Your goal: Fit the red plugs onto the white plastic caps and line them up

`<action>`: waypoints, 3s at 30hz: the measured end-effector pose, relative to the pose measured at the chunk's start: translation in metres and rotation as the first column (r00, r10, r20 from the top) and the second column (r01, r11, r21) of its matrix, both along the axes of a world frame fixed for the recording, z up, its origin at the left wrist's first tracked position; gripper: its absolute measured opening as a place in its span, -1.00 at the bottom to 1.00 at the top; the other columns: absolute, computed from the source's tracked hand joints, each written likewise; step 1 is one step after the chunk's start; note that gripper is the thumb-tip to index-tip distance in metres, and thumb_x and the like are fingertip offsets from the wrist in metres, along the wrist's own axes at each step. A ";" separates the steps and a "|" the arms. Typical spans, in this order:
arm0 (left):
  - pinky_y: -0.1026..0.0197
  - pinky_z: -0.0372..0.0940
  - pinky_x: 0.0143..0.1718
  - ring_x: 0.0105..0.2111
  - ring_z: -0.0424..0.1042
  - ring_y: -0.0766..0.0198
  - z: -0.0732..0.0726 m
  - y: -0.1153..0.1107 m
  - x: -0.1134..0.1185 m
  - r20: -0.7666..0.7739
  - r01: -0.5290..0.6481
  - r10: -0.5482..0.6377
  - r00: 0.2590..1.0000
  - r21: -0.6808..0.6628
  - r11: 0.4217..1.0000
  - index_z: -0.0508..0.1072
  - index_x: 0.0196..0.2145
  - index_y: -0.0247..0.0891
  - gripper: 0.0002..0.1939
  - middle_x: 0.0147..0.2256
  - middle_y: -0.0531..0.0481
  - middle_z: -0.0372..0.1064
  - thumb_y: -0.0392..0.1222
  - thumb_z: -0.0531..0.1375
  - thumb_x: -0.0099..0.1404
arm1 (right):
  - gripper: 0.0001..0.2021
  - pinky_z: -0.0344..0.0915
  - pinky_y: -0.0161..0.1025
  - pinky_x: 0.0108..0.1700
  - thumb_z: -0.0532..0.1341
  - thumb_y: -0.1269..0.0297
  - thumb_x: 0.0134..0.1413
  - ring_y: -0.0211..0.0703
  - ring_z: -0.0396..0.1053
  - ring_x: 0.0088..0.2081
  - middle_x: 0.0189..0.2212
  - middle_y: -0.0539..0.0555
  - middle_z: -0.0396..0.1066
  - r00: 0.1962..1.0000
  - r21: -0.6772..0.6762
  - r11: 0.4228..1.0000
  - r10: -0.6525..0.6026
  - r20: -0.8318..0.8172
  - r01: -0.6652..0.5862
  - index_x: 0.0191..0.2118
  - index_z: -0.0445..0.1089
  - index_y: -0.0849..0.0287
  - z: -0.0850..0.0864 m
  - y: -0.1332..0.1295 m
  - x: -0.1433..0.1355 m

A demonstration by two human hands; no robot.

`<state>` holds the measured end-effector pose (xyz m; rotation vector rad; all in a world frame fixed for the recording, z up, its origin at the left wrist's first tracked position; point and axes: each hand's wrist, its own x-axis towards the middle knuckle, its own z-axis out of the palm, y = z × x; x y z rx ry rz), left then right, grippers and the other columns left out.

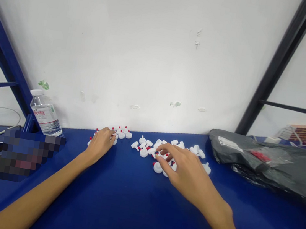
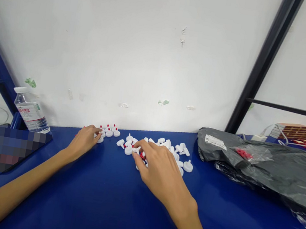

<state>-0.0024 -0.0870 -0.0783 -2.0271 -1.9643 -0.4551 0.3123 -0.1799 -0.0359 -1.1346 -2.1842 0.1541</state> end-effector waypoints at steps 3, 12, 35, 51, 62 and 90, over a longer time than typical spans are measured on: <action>0.10 0.33 -0.19 -0.12 0.50 -0.01 -0.001 -0.002 0.001 -0.004 -0.028 0.028 1.000 0.013 1.000 0.50 -0.01 -0.32 -0.66 -0.14 -0.20 0.51 -0.18 0.02 0.42 | -0.83 0.28 -0.21 -0.28 0.10 0.21 0.36 -0.12 0.46 -0.30 -0.21 -0.05 0.55 1.000 0.005 1.000 -0.004 0.003 0.004 -0.05 0.40 -0.03 -0.001 0.001 0.000; 0.14 0.36 -0.40 -0.33 0.51 0.14 -0.003 -0.016 0.025 -0.144 0.074 -0.055 0.988 0.129 0.989 0.40 0.13 -0.17 -0.59 0.07 -0.18 0.31 -0.07 -0.06 0.47 | -0.85 0.26 -0.21 -0.25 0.09 0.22 0.36 -0.11 0.46 -0.31 -0.27 -0.05 0.54 1.000 0.021 1.000 -0.001 -0.007 0.001 -0.10 0.40 -0.02 -0.001 -0.001 0.000; 0.20 0.22 -0.30 -0.31 0.46 0.15 0.011 -0.027 0.035 0.264 0.406 -0.349 0.899 -0.208 0.890 0.58 -0.20 -0.15 -0.68 -0.26 -0.02 0.55 0.11 0.18 0.30 | -0.82 0.28 -0.20 -0.23 0.09 0.24 0.35 -0.10 0.48 -0.27 -0.27 -0.02 0.56 0.999 0.011 1.000 -0.025 0.024 0.025 -0.15 0.45 0.03 0.001 0.001 0.000; 0.23 0.30 -0.33 -0.40 0.45 0.25 -0.010 -0.035 0.034 0.689 0.494 -0.307 0.657 -0.085 0.865 0.48 -0.25 -0.22 -0.63 -0.36 0.04 0.49 0.10 0.34 0.13 | -0.91 0.21 -0.24 -0.34 0.29 0.28 0.18 -0.08 0.47 -0.30 -0.32 0.07 0.54 0.900 0.038 0.990 0.104 0.424 -0.132 -0.26 0.58 0.05 0.021 0.054 -0.022; 0.29 0.38 -0.44 -0.16 0.55 0.08 0.002 -0.058 0.071 0.993 0.507 -0.067 0.093 0.011 0.862 0.49 -0.11 -0.27 -0.49 -0.14 -0.17 0.53 0.18 0.33 0.16 | -0.73 0.22 -0.26 -0.25 0.11 0.08 0.34 -0.12 0.50 -0.23 -0.28 0.00 0.57 0.970 0.092 0.987 0.106 0.219 -0.129 -0.03 0.48 0.02 0.000 0.052 -0.044; 0.22 0.24 -0.29 -0.41 0.33 0.27 -0.023 -0.035 0.111 0.545 0.629 -0.493 0.679 -0.085 0.773 0.63 -0.18 -0.12 -0.81 -0.27 -0.03 0.44 -0.11 0.24 0.31 | -0.73 0.23 -0.24 -0.13 0.15 0.19 0.27 -0.13 0.46 -0.21 -0.22 0.09 0.54 0.982 0.203 0.962 -0.166 -0.085 0.180 -0.05 0.49 0.20 0.007 0.079 -0.015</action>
